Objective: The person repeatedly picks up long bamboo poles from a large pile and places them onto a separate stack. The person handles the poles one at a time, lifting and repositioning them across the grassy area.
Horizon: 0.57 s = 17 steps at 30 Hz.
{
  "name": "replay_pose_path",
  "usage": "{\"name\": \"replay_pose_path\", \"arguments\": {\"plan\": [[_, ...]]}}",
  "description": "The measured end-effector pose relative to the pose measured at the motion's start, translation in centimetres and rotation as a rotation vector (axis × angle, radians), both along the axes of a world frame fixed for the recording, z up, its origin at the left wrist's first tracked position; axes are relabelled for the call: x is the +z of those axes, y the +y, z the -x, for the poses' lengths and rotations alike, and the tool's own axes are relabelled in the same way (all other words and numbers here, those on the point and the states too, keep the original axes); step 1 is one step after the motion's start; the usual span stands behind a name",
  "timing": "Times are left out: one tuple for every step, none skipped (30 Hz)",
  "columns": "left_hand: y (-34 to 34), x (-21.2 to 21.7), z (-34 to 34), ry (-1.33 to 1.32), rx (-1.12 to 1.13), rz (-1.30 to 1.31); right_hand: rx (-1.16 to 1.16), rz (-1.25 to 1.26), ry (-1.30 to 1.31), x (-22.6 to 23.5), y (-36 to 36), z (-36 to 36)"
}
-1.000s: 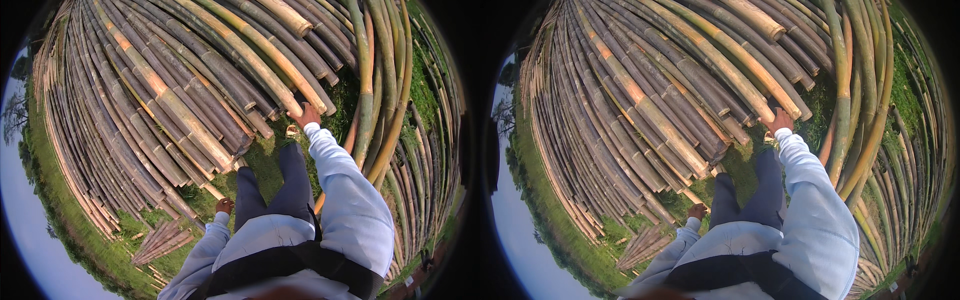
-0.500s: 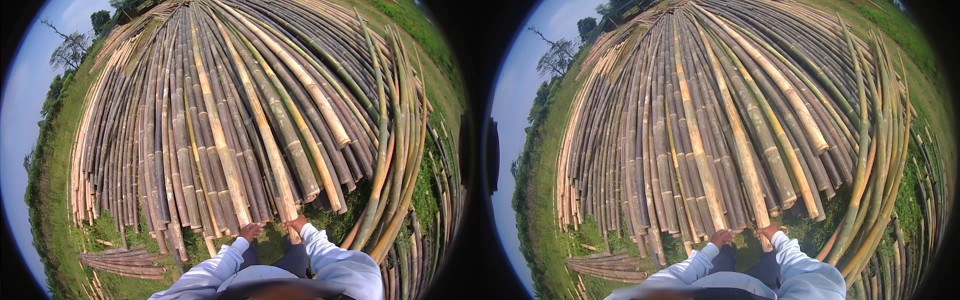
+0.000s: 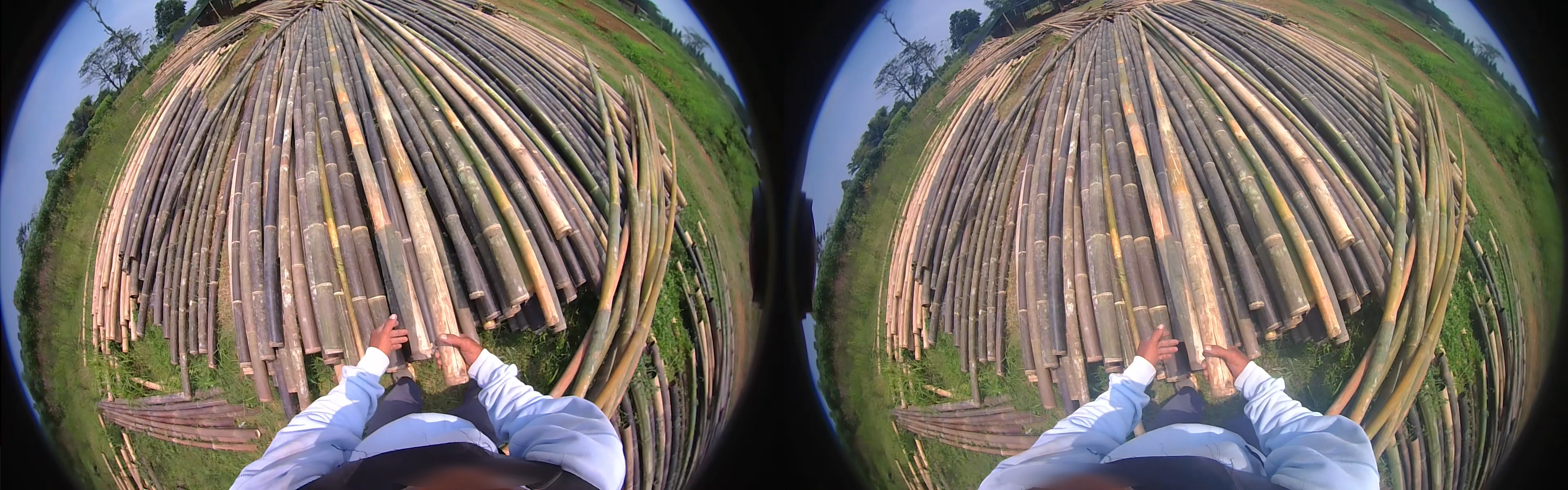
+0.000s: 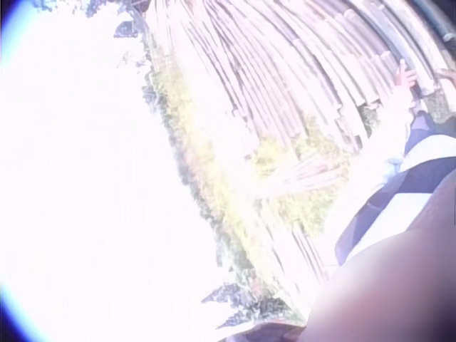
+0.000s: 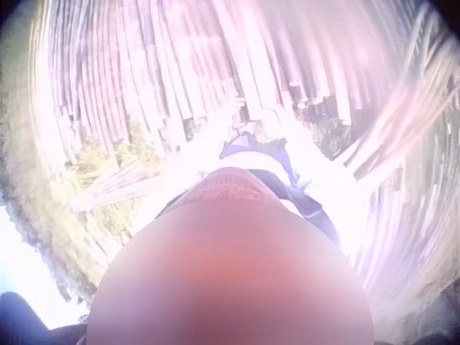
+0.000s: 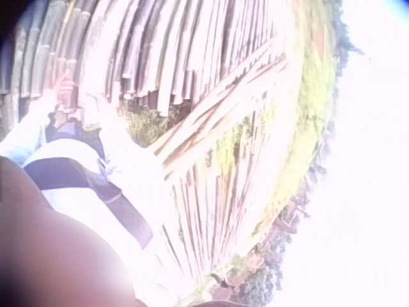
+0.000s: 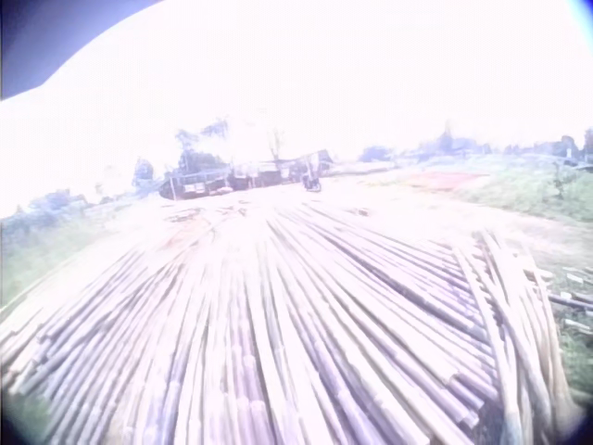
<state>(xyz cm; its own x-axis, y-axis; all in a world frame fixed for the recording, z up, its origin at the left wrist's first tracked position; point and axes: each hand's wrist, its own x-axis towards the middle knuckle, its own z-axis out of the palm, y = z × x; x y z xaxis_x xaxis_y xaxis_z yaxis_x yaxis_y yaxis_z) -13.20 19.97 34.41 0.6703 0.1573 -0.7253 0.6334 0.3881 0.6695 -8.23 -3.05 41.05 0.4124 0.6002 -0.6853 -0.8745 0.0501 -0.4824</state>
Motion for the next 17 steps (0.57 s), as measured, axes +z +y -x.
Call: {"name": "replay_pose_path", "arguments": {"plan": [[0.0, 0.2, -0.3, 0.007, -0.021, -0.066, 0.017, 0.048, -0.054, 1.1, -1.7, -0.8], [-0.1, 0.3, -0.8, 0.014, -0.055, -0.098, 0.063, 0.109, -0.149, 2.2, -3.5, -1.6], [-0.3, 0.4, -1.4, -0.023, -0.098, -0.111, 0.111, 0.167, -0.278, 3.2, -4.9, -2.4], [-0.8, 0.6, -2.2, -0.053, -0.098, -0.076, 0.109, 0.169, -0.322, 4.2, -6.5, -2.8], [-1.5, 0.7, -3.3, -0.109, -0.094, -0.036, 0.07, 0.198, -0.37, 4.8, -7.3, -2.3], [-2.2, 0.9, -4.6, -0.11, -0.102, -0.022, 0.061, 0.261, -0.388, 5.3, -8.5, -1.2], [-2.6, 1.1, -5.9, -0.166, -0.123, -0.035, 0.066, 0.38, -0.388, 5.7, -9.7, 0.8], [-2.8, 1.3, -7.2, -0.19, -0.123, -0.021, 0.073, 0.422, -0.42, 6.1, -11.3, 2.9], [-2.8, 1.5, -8.7, -0.182, -0.111, 0.002, 0.097, 0.544, -0.466, 6.4, -13.1, 5.5], [-2.7, 1.6, -9.9, -0.226, -0.123, -0.017, 0.129, 0.705, -0.482, 6.5, -14.8, 8.5], [-2.8, 1.5, -11.2, -0.235, -0.095, -0.073, 0.123, 0.795, -0.545, 6.8, -16.9, 12.0], [-2.9, 1.5, -12.7, -0.22, -0.08, -0.074, 0.085, 0.769, -0.441, 7.4, -19.1, 15.9], [-3.0, 1.4, -14.4, -0.192, -0.098, -0.042, 0.128, 0.795, -0.471, 7.8, -21.2, 19.6], [-3.2, 1.4, -16.0, -0.176, -0.116, -0.031, 0.126, 0.84, -0.551, 8.3, -23.1, 23.5], [-3.7, 1.4, -17.7, -0.179, -0.116, 0.027, 0.149, 0.893, -0.463, 8.8, -25.0, 27.4], [-4.1, 1.5, -19.2, -0.185, -0.106, 0.085, 0.158, 0.866, -0.226, 8.8, -26.7, 30.8], [-4.8, 1.6, -20.8, -0.191, -0.096, 0.137, 0.166, 0.857, -0.241, 9.0, -29.7, 32.7]]}}
